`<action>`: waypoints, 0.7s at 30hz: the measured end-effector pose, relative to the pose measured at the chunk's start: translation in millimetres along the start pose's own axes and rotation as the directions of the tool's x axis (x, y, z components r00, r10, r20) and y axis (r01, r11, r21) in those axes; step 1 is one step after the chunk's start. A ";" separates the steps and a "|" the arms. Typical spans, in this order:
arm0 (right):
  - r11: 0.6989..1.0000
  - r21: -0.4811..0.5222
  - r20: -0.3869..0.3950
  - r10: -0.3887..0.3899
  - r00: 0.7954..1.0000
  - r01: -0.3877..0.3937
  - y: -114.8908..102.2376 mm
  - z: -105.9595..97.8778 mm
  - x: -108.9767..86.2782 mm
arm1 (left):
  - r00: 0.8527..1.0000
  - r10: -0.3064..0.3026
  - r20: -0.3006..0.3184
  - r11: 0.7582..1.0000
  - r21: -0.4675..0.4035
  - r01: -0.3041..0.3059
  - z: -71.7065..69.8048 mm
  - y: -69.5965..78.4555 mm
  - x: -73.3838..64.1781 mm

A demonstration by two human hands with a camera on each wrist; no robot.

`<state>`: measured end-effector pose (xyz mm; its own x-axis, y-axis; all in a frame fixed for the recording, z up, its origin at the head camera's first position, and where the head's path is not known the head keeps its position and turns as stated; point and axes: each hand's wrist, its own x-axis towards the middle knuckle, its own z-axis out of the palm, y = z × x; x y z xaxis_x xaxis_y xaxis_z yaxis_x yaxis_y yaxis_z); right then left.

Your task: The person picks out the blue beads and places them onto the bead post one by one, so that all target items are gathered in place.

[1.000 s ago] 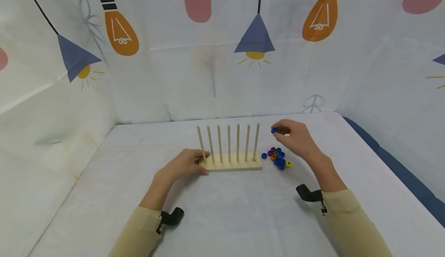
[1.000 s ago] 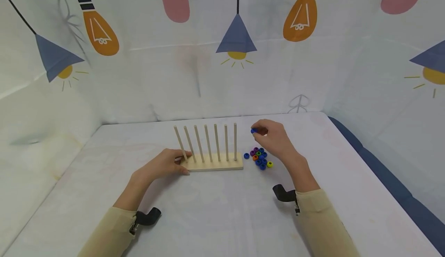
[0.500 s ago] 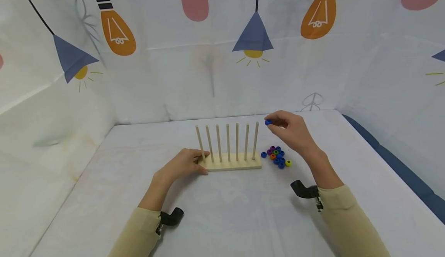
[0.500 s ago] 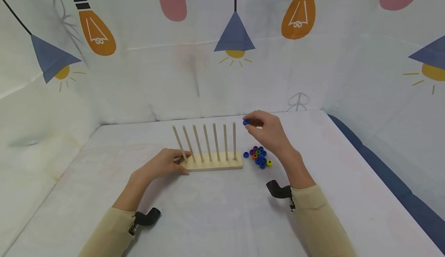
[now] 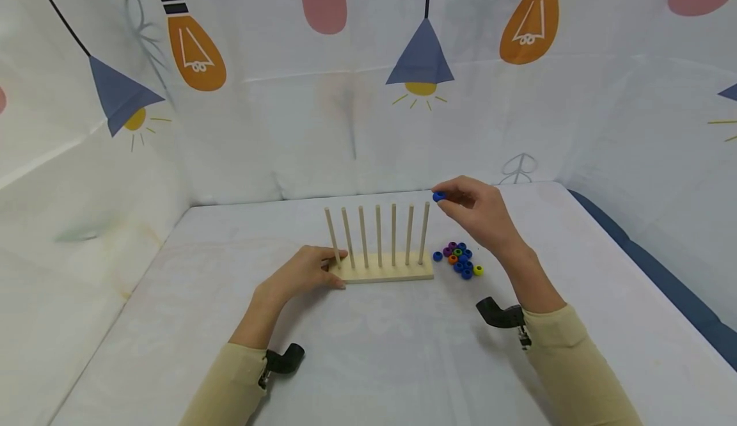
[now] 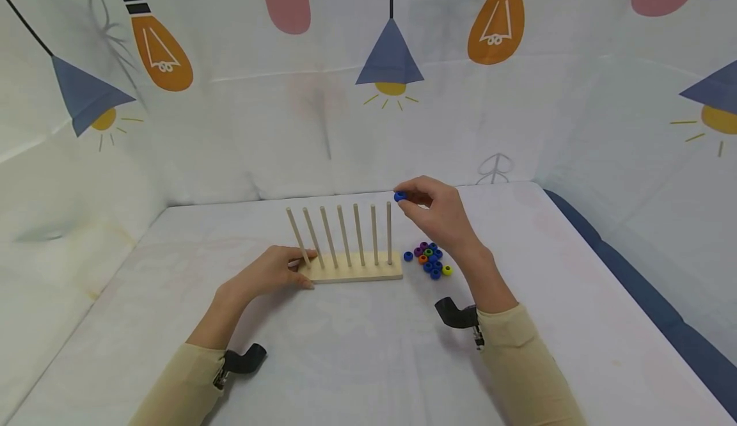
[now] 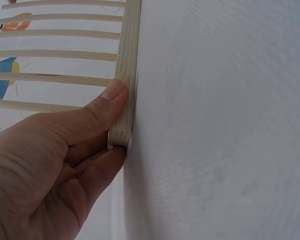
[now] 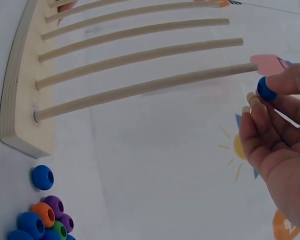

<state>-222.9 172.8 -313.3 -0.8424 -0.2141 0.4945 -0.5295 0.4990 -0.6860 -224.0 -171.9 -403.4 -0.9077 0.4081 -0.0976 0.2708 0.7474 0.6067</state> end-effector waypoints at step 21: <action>0.993 0.073 0.021 -0.096 0.995 0.094 -9.3 10.7 -2.4 | 1.000 0.013 -0.006 1.000 -0.007 -0.013 -0.4 0.2 -0.8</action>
<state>-217.0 159.6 -313.8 -0.7899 -0.2787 0.5463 -0.6121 0.4140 -0.6738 -223.3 -172.3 -402.8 -0.9060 0.4148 -0.0844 0.2808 0.7382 0.6133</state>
